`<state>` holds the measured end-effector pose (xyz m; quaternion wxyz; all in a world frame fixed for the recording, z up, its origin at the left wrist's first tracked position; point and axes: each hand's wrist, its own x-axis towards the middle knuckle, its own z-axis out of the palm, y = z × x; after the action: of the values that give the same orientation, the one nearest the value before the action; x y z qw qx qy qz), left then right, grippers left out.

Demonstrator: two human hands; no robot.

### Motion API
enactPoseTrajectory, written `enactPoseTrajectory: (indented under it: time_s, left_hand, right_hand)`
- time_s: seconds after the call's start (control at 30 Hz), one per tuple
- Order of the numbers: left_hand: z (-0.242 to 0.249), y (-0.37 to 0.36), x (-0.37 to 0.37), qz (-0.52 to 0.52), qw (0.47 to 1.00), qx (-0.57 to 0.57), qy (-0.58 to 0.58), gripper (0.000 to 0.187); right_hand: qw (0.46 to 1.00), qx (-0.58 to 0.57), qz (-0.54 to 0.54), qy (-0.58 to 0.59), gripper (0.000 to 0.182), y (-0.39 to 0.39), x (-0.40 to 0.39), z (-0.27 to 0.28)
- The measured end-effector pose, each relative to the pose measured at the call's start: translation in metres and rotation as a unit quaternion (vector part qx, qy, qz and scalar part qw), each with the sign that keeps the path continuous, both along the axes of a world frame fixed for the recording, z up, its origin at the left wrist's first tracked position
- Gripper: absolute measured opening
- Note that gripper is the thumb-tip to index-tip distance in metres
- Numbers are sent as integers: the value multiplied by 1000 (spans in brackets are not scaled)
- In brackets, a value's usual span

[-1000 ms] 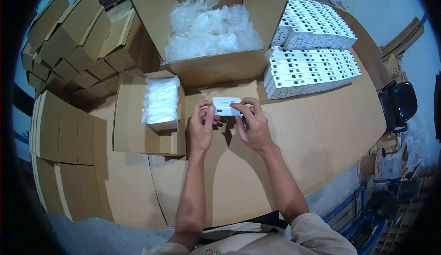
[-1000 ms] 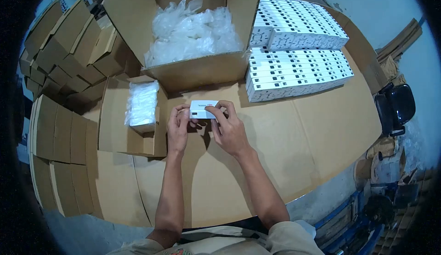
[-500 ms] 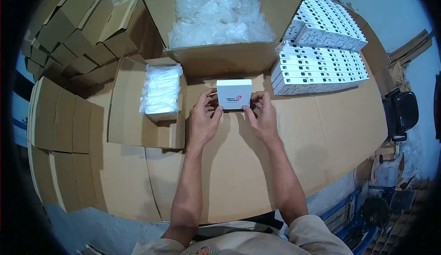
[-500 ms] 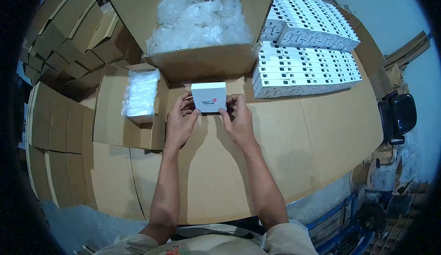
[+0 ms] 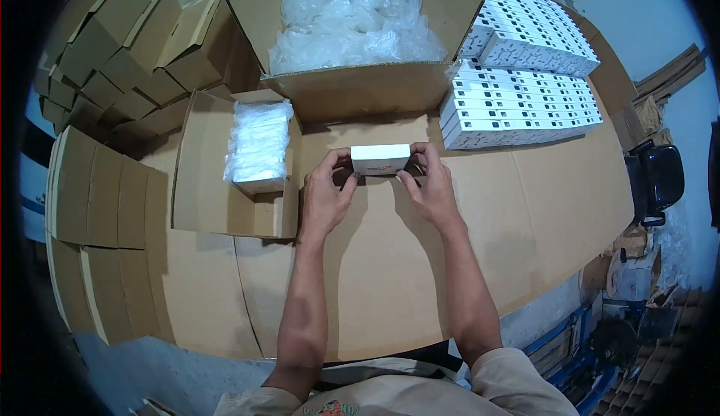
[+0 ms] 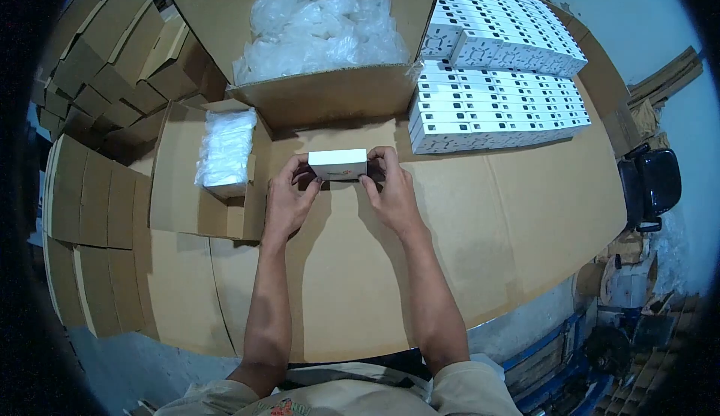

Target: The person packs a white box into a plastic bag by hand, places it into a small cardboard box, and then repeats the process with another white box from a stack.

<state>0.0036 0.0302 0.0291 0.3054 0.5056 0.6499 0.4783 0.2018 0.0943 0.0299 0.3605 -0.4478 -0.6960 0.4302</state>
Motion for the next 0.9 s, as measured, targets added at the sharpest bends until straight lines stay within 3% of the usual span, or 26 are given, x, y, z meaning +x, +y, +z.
enactPoseTrajectory:
  time_s: [0.23, 0.33, 0.47, 0.53, 0.57, 0.7, 0.8, 0.9]
  left_hand:
    - [7, -1, 3, -12, 1000, 18, -6, 48]
    - [10, -1, 8, 67, 991, 107, 38, 57]
    - [16, -3, 12, 135, 968, 183, 109, 52]
    - [21, -5, 18, 136, 962, 201, 128, 49]
    - [23, 0, 24, 131, 955, 234, 130, 38]
    - [69, 36, 36, 85, 926, 312, 194, 22]
    - [106, 93, 29, 97, 928, 305, 191, 23]
    - [118, 147, 15, 119, 932, 142, 312, 32]
  right_hand:
    - [1000, -7, 23, 14, 43, 1, 3, 3]
    - [999, 10, 28, 34, 45, 3, 11, 1]
    - [997, -2, 21, 71, 47, 8, 16, -7]
    - [997, 0, 16, 78, 47, 9, 17, -12]
    - [997, 6, 15, 78, 47, 10, 18, -17]
    - [996, 8, 12, 91, 44, 11, 18, -21]
    - [996, 1, 11, 89, 42, 10, 18, -18]
    - [996, -8, 10, 91, 40, 7, 18, -12]
